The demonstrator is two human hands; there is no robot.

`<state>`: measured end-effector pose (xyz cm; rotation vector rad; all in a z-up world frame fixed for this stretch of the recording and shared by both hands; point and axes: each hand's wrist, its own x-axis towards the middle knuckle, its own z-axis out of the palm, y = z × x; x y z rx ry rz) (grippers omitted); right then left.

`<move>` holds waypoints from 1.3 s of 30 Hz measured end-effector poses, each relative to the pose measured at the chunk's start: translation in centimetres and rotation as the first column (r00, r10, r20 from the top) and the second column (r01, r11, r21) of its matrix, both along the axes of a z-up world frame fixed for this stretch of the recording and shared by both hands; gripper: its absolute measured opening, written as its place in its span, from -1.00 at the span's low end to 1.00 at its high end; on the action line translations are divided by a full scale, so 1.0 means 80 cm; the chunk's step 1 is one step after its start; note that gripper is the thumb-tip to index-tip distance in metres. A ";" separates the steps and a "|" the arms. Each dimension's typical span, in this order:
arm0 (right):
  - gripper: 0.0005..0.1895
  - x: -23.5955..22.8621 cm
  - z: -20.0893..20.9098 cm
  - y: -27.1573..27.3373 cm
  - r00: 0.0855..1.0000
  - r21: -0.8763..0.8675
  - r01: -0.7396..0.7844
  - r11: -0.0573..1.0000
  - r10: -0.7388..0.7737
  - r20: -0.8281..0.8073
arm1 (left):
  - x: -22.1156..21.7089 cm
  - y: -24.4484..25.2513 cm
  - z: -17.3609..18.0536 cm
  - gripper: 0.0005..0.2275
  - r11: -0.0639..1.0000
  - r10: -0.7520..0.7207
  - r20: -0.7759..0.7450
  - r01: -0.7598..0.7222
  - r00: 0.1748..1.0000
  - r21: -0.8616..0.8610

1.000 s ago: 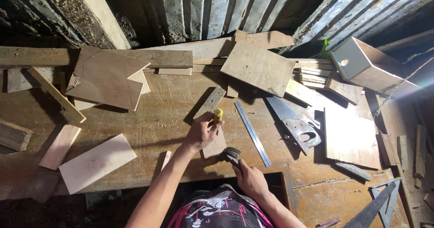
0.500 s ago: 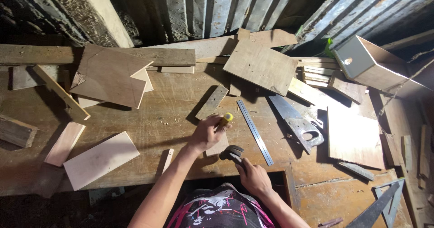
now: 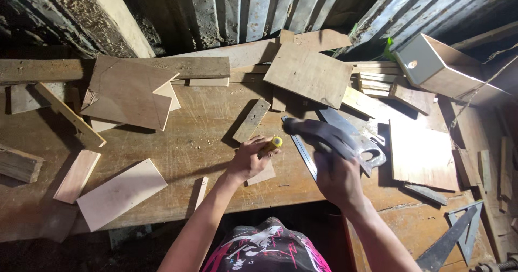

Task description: The person uses a hammer and a yellow-handled nail set to drive nails into a small rectangular wooden piece on a workbench. The person repeatedly strikes the nail set with the hammer while holding the wood steady with the left hand.

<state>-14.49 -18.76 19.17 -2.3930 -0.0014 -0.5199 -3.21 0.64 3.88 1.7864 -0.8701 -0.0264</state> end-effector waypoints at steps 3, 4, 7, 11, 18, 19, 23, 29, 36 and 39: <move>-0.77 0.022 0.019 0.005 0.900 -0.209 0.011 0.978 -0.101 -0.424 | 0.000 0.000 0.002 -0.85 1.000 0.021 -0.034 -0.021 0.999 0.000; -0.75 0.023 0.023 0.006 0.802 -0.302 -0.011 0.953 -0.172 -0.572 | -0.003 0.000 0.001 -0.83 0.999 0.035 -0.018 -0.035 0.999 0.000; -0.73 0.021 0.032 -0.002 0.913 -0.302 0.070 0.951 -0.183 -0.365 | -0.001 0.002 -0.001 -0.84 0.999 0.024 0.081 -0.022 0.996 -0.032; -0.76 0.015 0.029 -0.007 0.961 -0.103 0.135 0.985 -0.156 -0.229 | 0.001 0.001 -0.005 -0.87 0.999 0.018 0.100 -0.013 0.995 -0.049; -0.79 0.014 0.005 -0.001 0.918 -0.201 0.027 0.979 -0.104 -0.384 | 0.002 -0.002 -0.005 -0.89 0.999 -0.012 0.134 0.019 0.991 -0.051; -0.80 0.013 0.004 -0.001 0.932 -0.171 0.056 0.984 -0.113 -0.344 | 0.003 -0.002 -0.003 -0.90 0.998 -0.015 0.181 0.025 0.983 -0.053; -0.78 0.006 -0.005 0.004 0.946 -0.052 0.137 0.989 -0.147 -0.289 | 0.001 0.000 0.003 -0.90 1.000 0.008 0.024 -0.008 1.000 -0.026; -0.78 0.001 -0.013 0.008 0.938 -0.158 0.111 0.981 -0.156 -0.308 | 0.000 0.005 0.007 -0.92 0.999 0.005 0.041 -0.004 0.999 -0.037; -0.76 -0.011 -0.008 0.015 0.912 -0.158 0.101 0.982 -0.155 -0.380 | -0.002 0.008 -0.004 -0.89 0.999 0.028 0.052 -0.030 0.998 0.035; -0.73 -0.014 -0.005 0.017 0.956 -0.042 0.110 0.993 -0.117 -0.268 | 0.001 0.013 -0.010 -0.88 1.000 0.023 0.188 -0.024 0.982 0.004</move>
